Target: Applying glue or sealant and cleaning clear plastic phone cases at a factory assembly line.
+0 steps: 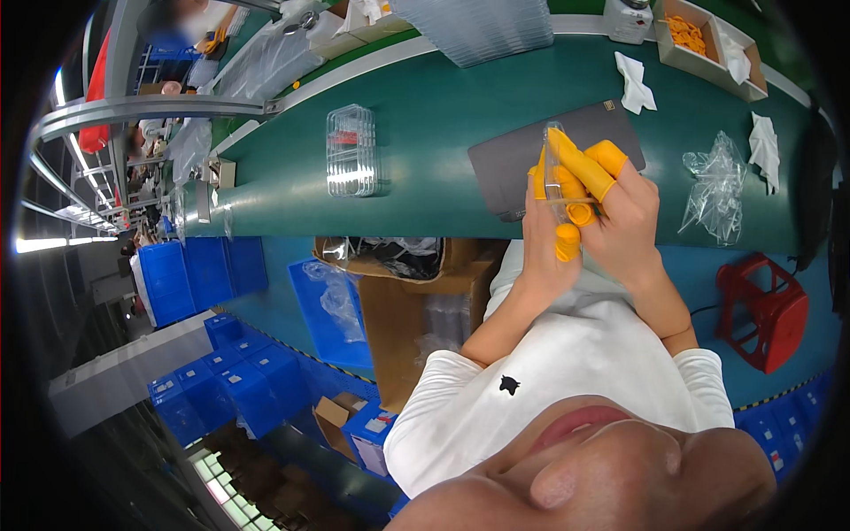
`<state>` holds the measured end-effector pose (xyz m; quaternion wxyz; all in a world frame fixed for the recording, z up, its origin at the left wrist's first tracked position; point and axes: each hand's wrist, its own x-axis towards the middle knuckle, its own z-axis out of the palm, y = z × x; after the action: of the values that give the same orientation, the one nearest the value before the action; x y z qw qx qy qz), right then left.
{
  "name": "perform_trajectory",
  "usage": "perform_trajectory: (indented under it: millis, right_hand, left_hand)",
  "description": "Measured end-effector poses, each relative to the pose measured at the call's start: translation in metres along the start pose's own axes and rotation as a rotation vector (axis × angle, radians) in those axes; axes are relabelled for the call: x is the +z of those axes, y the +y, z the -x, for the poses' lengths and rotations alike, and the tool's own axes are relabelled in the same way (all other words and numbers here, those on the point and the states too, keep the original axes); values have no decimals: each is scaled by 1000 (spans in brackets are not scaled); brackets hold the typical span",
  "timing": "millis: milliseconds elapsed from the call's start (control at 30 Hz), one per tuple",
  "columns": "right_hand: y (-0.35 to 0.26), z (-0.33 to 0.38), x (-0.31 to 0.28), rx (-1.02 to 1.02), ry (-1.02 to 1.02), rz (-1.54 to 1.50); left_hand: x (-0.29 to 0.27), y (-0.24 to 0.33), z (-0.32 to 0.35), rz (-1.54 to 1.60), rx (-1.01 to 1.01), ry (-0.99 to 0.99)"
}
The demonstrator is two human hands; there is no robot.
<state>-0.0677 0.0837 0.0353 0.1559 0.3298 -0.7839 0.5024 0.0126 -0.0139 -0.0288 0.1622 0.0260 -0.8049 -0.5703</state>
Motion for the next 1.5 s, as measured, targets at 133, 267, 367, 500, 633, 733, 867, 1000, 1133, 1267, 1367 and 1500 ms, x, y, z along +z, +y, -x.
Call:
perform_trajectory:
  millis: [133, 267, 367, 500, 633, 733, 867, 1000, 1133, 1267, 1367, 1500]
  right_hand:
    - [4, -1, -8, -95, 41, 84]
    - [2, -8, -12, -214, -8, 163]
    - [9, -5, -9, -237, -5, 144]
    - [10, -5, -14, -231, 19, 164]
    - [8, -6, -18, -253, 42, 123]
    - [12, -4, -14, -257, 93, 104]
    - [14, 1, -11, -255, 125, 72]
    - [15, -1, -9, -245, 133, 64]
    - [17, 2, -5, -232, 134, 66]
    - [18, 5, -2, -229, 176, 26]
    - [17, 5, 0, -158, 159, -54]
    - [12, 1, -6, -89, 170, -126]
  left_hand:
    - [4, 12, -3, -145, -5, -35]
    - [-3, 16, -1, -163, -62, -18]
    - [4, 23, -2, -85, -70, 118]
    - [6, 14, 8, -2, -44, 66]
    - [7, 17, 8, -20, -71, 74]
    - [9, 19, 7, 23, -108, 60]
    - [10, 9, 12, -52, -49, 68]
    - [8, 5, 12, -94, -17, 93]
    - [8, 6, 16, -85, -84, 109]
    - [9, -3, 18, -117, -67, 108]
    - [9, -2, 16, -34, -57, 95]
    - [8, 22, 9, 148, -163, 83]
